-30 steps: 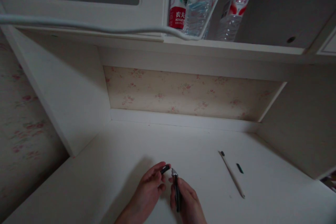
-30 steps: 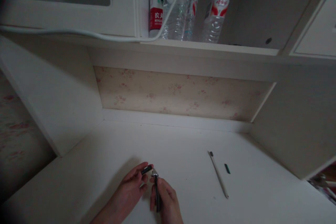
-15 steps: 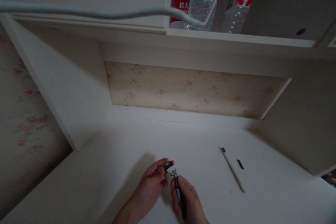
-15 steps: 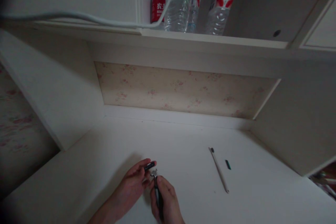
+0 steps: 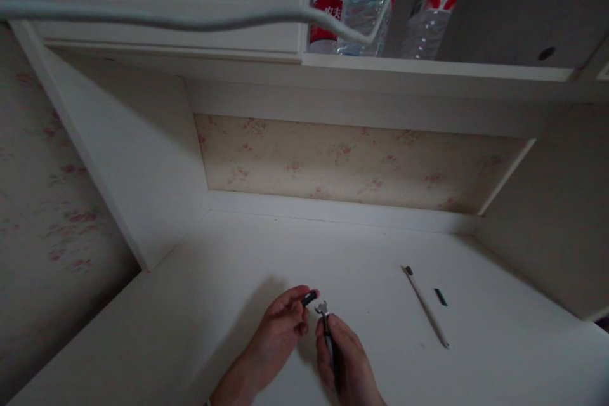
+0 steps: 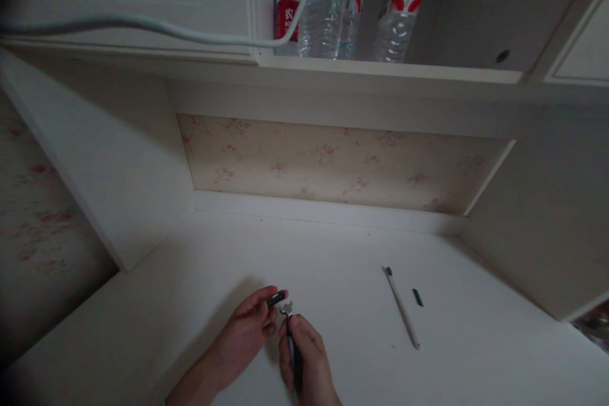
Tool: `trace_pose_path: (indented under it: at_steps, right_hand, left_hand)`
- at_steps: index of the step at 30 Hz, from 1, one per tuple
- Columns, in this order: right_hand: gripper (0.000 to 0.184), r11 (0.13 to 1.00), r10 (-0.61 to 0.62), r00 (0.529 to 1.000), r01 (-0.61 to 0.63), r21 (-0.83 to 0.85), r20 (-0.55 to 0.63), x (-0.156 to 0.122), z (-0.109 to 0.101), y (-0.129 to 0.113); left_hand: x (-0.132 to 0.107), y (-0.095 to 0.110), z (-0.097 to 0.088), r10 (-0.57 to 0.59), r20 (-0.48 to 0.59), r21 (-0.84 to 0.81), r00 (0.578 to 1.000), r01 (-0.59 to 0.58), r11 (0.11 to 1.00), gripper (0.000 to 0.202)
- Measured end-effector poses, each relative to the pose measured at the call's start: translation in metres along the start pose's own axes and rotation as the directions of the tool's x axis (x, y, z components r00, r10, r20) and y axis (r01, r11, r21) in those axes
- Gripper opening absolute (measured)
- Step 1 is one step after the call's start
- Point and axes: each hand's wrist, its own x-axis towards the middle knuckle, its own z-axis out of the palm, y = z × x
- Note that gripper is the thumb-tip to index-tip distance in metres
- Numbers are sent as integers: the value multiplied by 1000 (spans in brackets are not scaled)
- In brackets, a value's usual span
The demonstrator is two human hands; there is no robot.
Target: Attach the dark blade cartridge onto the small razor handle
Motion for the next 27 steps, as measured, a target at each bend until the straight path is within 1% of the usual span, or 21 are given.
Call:
trace_pose_path:
  at_steps: [5, 10, 18, 21, 27]
  right_hand:
    - [39, 1000, -7, 1000, 7, 7, -17, 0, -1, 2]
    - [39, 1000, -13, 1000, 13, -5, 2, 1, -2, 3]
    - [41, 1000, -8, 1000, 9, -28, 25, 0, 2, 0]
    - [42, 999, 12, 1000, -11, -45, 6, 0, 1, 2]
    - [44, 986, -21, 998, 12, -165, -57, 0, -5, 5]
  left_hand:
    - [2, -1, 0, 22, 17, -5, 1000, -22, 1000, 31]
    - [1, -1, 1, 31, 17, 2, 999, -31, 1000, 31]
    - [0, -1, 2, 26, 42, 21, 999, -27, 999, 34]
    - [0, -3, 0, 15, 62, 23, 998, -17, 1000, 34]
    - [-1, -2, 2, 9, 65, 20, 998, -10, 1000, 36]
